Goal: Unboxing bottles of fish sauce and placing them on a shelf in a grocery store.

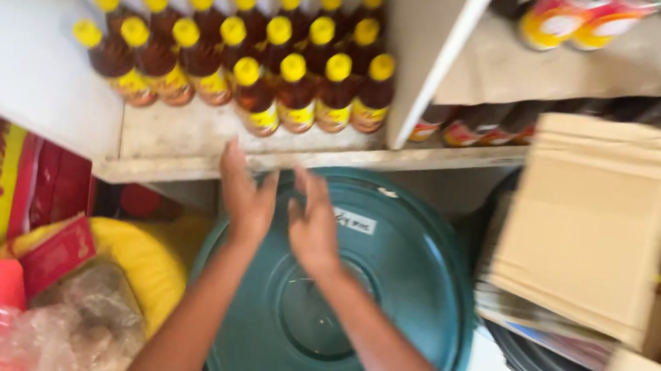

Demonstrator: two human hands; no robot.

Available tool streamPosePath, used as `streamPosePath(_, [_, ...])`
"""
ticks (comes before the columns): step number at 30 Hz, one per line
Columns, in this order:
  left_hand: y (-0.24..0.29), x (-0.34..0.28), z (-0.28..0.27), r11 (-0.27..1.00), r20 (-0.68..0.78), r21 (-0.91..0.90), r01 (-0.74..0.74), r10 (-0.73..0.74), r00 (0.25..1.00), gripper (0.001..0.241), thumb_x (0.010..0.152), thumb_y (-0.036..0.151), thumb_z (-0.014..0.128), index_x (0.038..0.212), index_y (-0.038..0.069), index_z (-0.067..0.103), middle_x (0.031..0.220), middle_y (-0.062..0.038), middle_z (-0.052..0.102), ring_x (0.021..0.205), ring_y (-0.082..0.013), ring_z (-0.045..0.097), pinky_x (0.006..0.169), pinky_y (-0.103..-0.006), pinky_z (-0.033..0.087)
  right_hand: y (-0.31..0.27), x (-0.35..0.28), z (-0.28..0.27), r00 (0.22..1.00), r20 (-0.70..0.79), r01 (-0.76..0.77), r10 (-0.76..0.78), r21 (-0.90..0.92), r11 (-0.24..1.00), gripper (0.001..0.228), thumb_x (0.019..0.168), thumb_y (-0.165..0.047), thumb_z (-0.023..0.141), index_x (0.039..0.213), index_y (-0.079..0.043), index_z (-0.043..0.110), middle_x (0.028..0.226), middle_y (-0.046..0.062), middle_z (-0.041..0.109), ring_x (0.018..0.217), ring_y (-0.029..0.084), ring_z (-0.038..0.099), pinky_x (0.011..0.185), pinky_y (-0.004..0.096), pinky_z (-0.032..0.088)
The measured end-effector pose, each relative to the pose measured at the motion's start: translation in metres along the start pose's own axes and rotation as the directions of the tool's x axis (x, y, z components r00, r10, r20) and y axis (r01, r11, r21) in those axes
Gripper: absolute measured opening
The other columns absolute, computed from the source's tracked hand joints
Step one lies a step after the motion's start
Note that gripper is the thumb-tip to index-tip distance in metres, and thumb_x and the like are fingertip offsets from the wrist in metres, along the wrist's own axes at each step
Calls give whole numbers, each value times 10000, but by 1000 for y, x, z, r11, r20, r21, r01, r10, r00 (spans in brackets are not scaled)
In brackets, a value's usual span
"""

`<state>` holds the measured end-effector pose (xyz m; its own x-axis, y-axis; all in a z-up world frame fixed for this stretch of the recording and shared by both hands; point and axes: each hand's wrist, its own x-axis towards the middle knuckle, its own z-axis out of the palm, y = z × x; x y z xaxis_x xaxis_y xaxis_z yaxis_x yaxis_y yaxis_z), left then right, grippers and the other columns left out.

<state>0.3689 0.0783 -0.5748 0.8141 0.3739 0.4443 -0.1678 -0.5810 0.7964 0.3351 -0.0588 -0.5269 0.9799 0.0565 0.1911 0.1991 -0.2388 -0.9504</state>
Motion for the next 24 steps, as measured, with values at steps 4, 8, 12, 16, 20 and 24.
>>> streamPosePath(4, [42, -64, -17, 956, 144, -190, 222, -196, 970, 659, 849, -6, 746, 1448, -34, 472, 1422, -197, 562, 1322, -301, 560, 1143, -404, 429, -65, -69, -45, 996, -91, 1, 3, 48, 999, 630, 832, 98, 583, 1447, -19, 505, 1284, 191, 598, 1229, 343, 592, 1105, 414, 447])
streamPosePath(8, [122, -111, -52, 826, 396, -186, 532, -433, 810, 454, 885, -45, 623, 1337, -4, 599, 1284, -130, 659, 1178, -228, 643, 1017, -349, 506, -142, -132, -106, 996, -84, -8, 12, 46, 999, 584, 868, 109, 588, 1434, -4, 502, 1395, 219, 560, 1368, 387, 512, 1153, 444, 384])
streamPosePath(12, [155, -179, -66, 501, 612, -389, 773, -486, 624, 321, 943, -45, 622, 1262, -78, 627, 1182, -138, 674, 1118, -216, 671, 997, -337, 541, -199, -184, -176, 995, 73, -85, 74, 165, 983, 506, 912, 120, 556, 1399, -17, 556, 1392, 205, 574, 1363, 394, 538, 1138, 458, 423])
streamPosePath(16, [231, -191, -75, 398, 728, -216, 892, -543, 419, 348, 902, -39, 632, 1249, -62, 621, 1165, -156, 702, 1066, -233, 697, 963, -336, 543, -210, -205, -257, 997, 80, -24, 23, 7, 1000, 461, 882, 103, 575, 1312, -44, 653, 1335, 177, 619, 1270, 371, 623, 1051, 429, 519])
streamPosePath(20, [277, -199, -78, 463, 761, -137, 876, -517, 392, 337, 911, -10, 650, 1242, -68, 629, 1141, -173, 706, 1025, -246, 709, 940, -350, 562, -189, -172, -383, 959, -210, 96, -190, -392, 915, 228, 857, 84, 570, 1055, -26, 602, 1214, 160, 689, 1132, 360, 647, 921, 433, 520])
streamPosePath(24, [307, -198, -78, 502, 774, -83, 861, -511, 373, 330, 921, -2, 644, 1245, -66, 630, 1138, -169, 713, 1033, -244, 707, 947, -351, 553, -132, -135, -516, 863, -462, -489, 205, -662, 568, 304, 927, -68, 597, 1220, -88, 677, 1147, 193, 676, 1030, 402, 648, 886, 476, 529])
